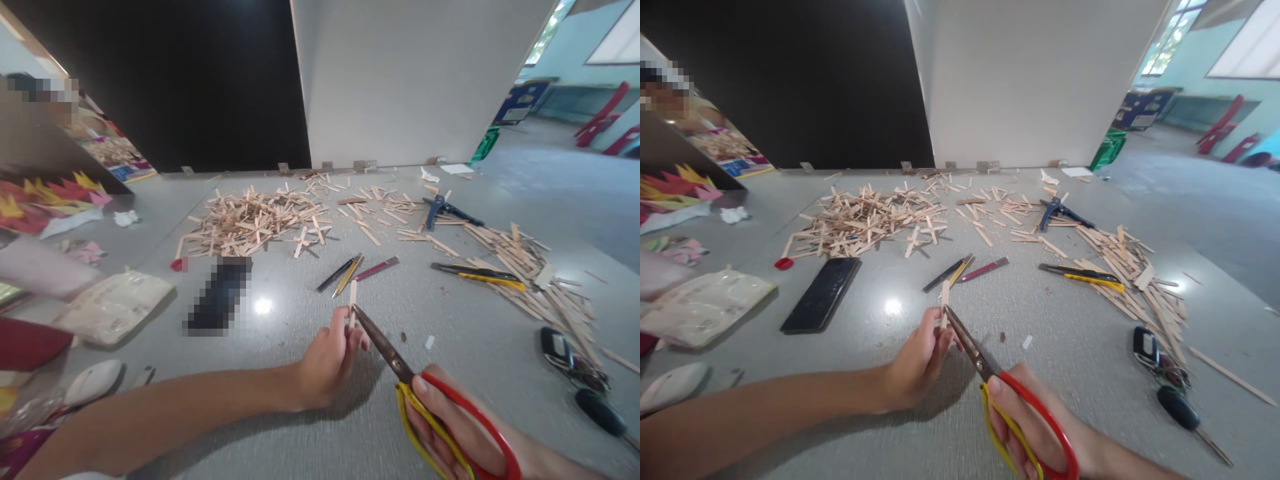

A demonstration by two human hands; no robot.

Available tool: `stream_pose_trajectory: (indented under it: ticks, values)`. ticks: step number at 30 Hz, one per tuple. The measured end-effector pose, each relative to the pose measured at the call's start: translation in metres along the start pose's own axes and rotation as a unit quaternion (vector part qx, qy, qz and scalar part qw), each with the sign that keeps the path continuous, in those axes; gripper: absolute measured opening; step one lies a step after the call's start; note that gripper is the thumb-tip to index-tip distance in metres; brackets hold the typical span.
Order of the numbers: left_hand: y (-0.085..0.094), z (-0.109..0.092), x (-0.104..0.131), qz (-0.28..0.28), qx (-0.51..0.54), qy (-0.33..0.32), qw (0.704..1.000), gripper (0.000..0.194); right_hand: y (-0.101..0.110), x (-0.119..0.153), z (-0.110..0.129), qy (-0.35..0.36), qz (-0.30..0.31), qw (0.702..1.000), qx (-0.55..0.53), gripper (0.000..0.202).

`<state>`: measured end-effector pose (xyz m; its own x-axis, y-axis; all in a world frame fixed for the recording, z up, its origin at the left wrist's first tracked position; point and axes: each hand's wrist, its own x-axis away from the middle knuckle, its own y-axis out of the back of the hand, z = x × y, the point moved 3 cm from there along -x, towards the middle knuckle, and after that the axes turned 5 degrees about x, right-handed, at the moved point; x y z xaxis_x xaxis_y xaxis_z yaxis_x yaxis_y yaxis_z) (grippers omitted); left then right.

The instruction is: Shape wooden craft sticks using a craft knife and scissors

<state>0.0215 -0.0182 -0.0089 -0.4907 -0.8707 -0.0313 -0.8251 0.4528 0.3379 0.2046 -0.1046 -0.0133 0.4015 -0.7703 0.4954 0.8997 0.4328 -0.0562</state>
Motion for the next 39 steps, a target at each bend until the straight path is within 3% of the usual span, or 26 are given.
stream_pose_trajectory:
  ticks: [5,14,25,34,39]
  values:
    - [0.0,-0.001,0.001,-0.004,0.009,-0.001,1.0,0.037,-0.008,-0.001,-0.01,0.001,0.001,1.0,-0.031,0.081]
    - [0.001,-0.002,0.001,-0.017,0.006,-0.009,1.0,0.03,-0.012,0.001,-0.004,0.036,0.017,0.999,-0.015,0.079]
    - [0.001,0.0,0.002,-0.012,-0.001,-0.025,1.0,0.047,-0.003,0.007,-0.021,0.063,-0.001,0.998,0.001,0.065]
    - [0.004,-0.004,0.001,-0.001,0.007,-0.037,0.999,0.042,-0.003,0.008,0.008,0.051,0.01,0.998,0.027,0.076]
    - [0.006,-0.006,0.0,0.025,0.033,-0.019,0.999,0.038,0.006,0.005,0.006,-0.003,-0.006,0.999,0.033,0.08]
